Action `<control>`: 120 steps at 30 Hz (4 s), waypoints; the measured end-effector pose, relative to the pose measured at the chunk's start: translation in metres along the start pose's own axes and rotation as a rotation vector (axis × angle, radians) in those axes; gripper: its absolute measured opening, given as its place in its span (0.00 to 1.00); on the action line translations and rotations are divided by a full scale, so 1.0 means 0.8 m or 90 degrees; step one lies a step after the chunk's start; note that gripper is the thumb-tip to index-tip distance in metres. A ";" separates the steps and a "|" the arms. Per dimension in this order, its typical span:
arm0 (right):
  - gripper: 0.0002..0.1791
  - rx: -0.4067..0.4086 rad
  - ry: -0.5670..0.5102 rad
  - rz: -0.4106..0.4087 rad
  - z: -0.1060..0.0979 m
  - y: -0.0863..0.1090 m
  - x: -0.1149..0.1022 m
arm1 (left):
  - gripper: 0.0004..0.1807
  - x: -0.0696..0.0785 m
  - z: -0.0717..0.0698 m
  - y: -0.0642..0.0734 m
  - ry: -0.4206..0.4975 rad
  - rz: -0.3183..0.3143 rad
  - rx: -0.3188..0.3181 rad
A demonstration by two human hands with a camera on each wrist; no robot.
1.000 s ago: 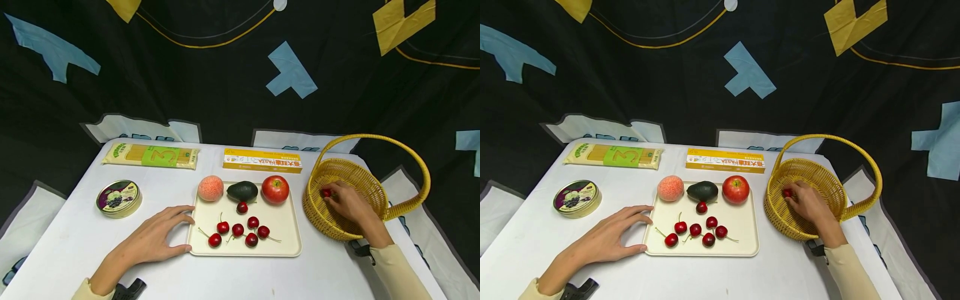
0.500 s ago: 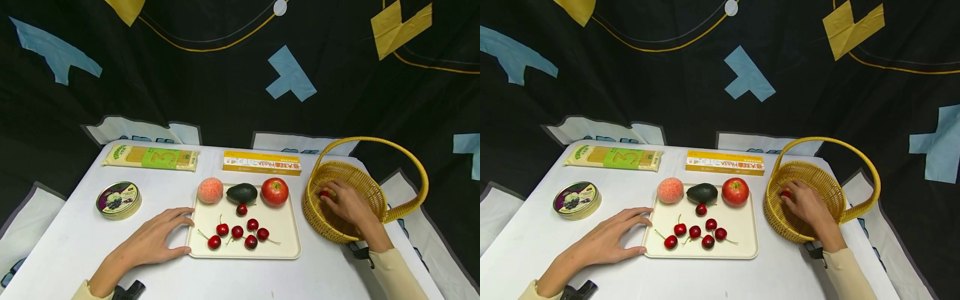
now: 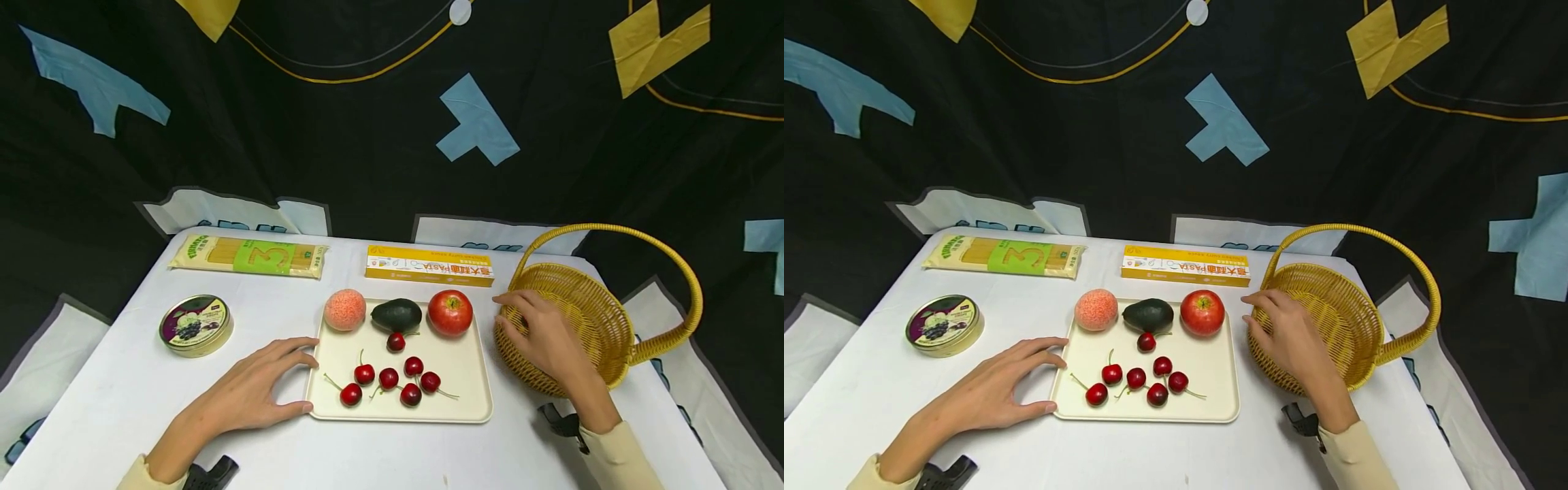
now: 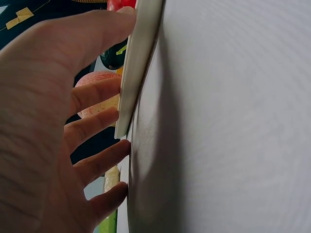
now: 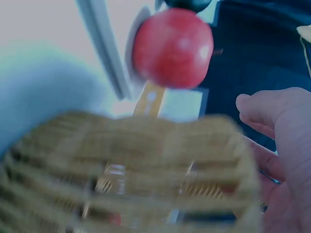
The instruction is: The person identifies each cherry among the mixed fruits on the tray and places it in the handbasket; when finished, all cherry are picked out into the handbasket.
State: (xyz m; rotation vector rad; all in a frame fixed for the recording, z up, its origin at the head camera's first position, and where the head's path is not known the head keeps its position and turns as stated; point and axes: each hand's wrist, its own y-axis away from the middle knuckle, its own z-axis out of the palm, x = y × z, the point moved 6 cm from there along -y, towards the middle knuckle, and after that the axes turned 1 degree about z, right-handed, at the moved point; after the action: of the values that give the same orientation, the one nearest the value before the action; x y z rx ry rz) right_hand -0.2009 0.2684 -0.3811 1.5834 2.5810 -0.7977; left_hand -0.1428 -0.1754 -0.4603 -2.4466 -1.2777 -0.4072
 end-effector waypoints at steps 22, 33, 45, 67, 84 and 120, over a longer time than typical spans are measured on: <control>0.16 -0.089 -0.091 -0.090 0.057 0.011 -0.080 | 0.28 0.002 0.001 0.001 -0.017 -0.008 -0.007; 0.14 -0.222 -0.128 -0.103 0.089 0.025 -0.100 | 0.28 0.003 0.001 0.001 -0.018 -0.010 -0.008; 0.14 -0.256 -0.137 -0.105 0.103 0.034 -0.107 | 0.28 0.002 0.003 0.002 -0.011 -0.026 -0.022; 0.15 -0.214 -0.133 -0.102 0.073 0.021 -0.096 | 0.27 0.005 0.001 0.001 -0.011 -0.019 -0.019; 0.22 0.013 -0.064 -0.073 -0.019 0.014 -0.025 | 0.27 0.004 0.002 0.003 -0.007 -0.031 -0.023; 0.17 -0.059 0.007 0.029 0.005 0.024 0.090 | 0.28 0.002 0.002 0.002 0.000 -0.036 -0.028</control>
State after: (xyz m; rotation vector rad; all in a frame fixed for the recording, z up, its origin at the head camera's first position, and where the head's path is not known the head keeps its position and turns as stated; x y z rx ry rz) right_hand -0.2207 0.3332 -0.4118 1.6193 2.5383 -0.6577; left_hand -0.1407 -0.1746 -0.4617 -2.4506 -1.3553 -0.4542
